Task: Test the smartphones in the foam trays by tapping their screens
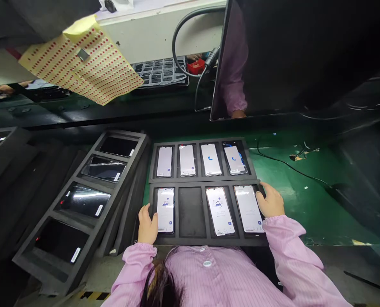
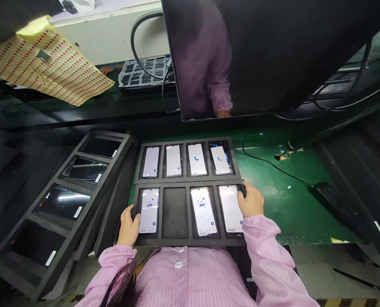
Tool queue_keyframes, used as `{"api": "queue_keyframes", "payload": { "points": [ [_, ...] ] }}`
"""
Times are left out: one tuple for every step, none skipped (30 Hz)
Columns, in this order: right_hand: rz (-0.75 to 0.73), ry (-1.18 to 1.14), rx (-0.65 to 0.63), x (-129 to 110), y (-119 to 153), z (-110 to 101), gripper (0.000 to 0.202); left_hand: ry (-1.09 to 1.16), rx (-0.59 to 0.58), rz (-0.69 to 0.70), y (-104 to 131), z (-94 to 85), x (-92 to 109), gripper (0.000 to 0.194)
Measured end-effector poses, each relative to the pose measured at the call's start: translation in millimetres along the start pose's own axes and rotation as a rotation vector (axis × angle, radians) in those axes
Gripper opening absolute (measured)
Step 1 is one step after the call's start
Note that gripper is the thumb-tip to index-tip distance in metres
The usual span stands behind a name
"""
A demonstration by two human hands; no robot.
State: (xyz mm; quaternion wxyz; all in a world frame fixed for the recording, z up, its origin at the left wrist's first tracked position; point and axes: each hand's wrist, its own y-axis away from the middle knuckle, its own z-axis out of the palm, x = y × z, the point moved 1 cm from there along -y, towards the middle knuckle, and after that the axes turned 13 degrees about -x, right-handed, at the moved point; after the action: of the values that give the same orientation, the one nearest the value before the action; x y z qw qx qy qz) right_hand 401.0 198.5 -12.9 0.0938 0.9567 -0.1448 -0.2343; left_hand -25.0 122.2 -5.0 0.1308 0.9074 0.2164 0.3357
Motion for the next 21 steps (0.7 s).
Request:
{"api": "queue_keyframes", "payload": {
  "points": [
    [0.017, -0.007, 0.013, 9.3, 7.0, 1.5, 0.049, 0.005, -0.011, -0.007, 3.0, 0.9, -2.3, 0.046],
    [0.039, -0.017, 0.024, 17.9, 13.7, 3.5, 0.05, 0.01, -0.024, -0.013, 5.6, 1.9, -5.0, 0.047],
    [0.064, -0.03, 0.028, 25.2, 19.9, 5.8, 0.052, 0.016, -0.035, -0.019, 7.6, 2.8, -8.1, 0.048],
    [0.09, -0.047, 0.029, 31.1, 25.1, 8.2, 0.053, 0.023, -0.04, -0.025, 9.0, 3.7, -11.3, 0.048],
    [0.114, -0.064, 0.028, 35.2, 29.0, 10.6, 0.054, 0.032, -0.04, -0.028, 9.4, 4.3, -14.4, 0.049],
    [0.126, -0.079, 0.029, 37.0, 31.2, 12.6, 0.055, 0.04, -0.034, -0.029, 8.8, 4.7, -16.8, 0.049],
    [0.12, -0.09, 0.034, 36.2, 31.5, 14.2, 0.055, 0.046, -0.023, -0.028, 7.0, 4.7, -18.1, 0.049],
    [0.087, -0.095, 0.044, 32.7, 29.9, 15.2, 0.054, 0.048, -0.01, -0.025, 3.9, 4.3, -17.8, 0.049],
    [0.033, -0.094, 0.055, 26.6, 26.5, 15.8, 0.053, 0.04, 0.003, -0.014, -0.2, 3.6, -15.4, 0.049],
    [-0.032, -0.089, 0.065, 18.3, 21.4, 15.9, 0.051, 0.022, 0.014, 0.005, -5.2, 2.5, -10.8, 0.049],
    [-0.099, -0.083, 0.07, 8.5, 15.1, 15.9, 0.049, -0.006, 0.025, 0.03, -10.8, 1.2, -4.1, 0.049],
    [-0.151, -0.079, 0.071, -2.2, 8.0, 15.7, 0.048, -0.043, 0.035, 0.062, -16.8, -0.2, 4.6, 0.049],
    [-0.183, -0.074, 0.068, -13.1, 0.5, 15.5, 0.046, -0.084, 0.04, 0.097, -22.8, -1.7, 14.5, 0.049],
    [-0.194, -0.062, 0.063, -23.5, -7.0, 15.2, 0.045, -0.127, 0.041, 0.13, -28.7, -3.1, 25.2, 0.048],
    [-0.186, -0.041, 0.054, -33.0, -14.4, 15.1, 0.044, -0.167, 0.041, 0.156, -34.1, -4.6, 35.8, 0.048],
    [-0.169, -0.01, 0.042, -41.0, -21.4, 15.0, 0.044, -0.2, 0.042, 0.174, -38.8, -6.0, 45.8, 0.047],
    [-0.146, 0.026, 0.026, -47.5, -27.9, 15.0, 0.043, -0.227, 0.043, 0.185, -42.8, -7.5, 54.6, 0.047],
    [-0.117, 0.061, 0.012, -52.2, -33.8, 15.1, 0.043, -0.246, 0.046, 0.19, -46.0, -8.9, 62.1, 0.046],
    [-0.087, 0.089, 0.002, -55.2, -39.2, 15.1, 0.044, -0.258, 0.052, 0.191, -48.5, -10.4, 67.8, 0.046],
    [-0.061, 0.104, 0.006, -56.7, -43.8, 15.0, 0.044, -0.267, 0.059, 0.191, -50.3, -11.8, 72.0, 0.046],
    [-0.037, 0.111, 0.021, -57.1, -47.8, 14.8, 0.044, -0.274, 0.065, 0.189, -51.6, -13.1, 74.8, 0.045]
  ]
}}
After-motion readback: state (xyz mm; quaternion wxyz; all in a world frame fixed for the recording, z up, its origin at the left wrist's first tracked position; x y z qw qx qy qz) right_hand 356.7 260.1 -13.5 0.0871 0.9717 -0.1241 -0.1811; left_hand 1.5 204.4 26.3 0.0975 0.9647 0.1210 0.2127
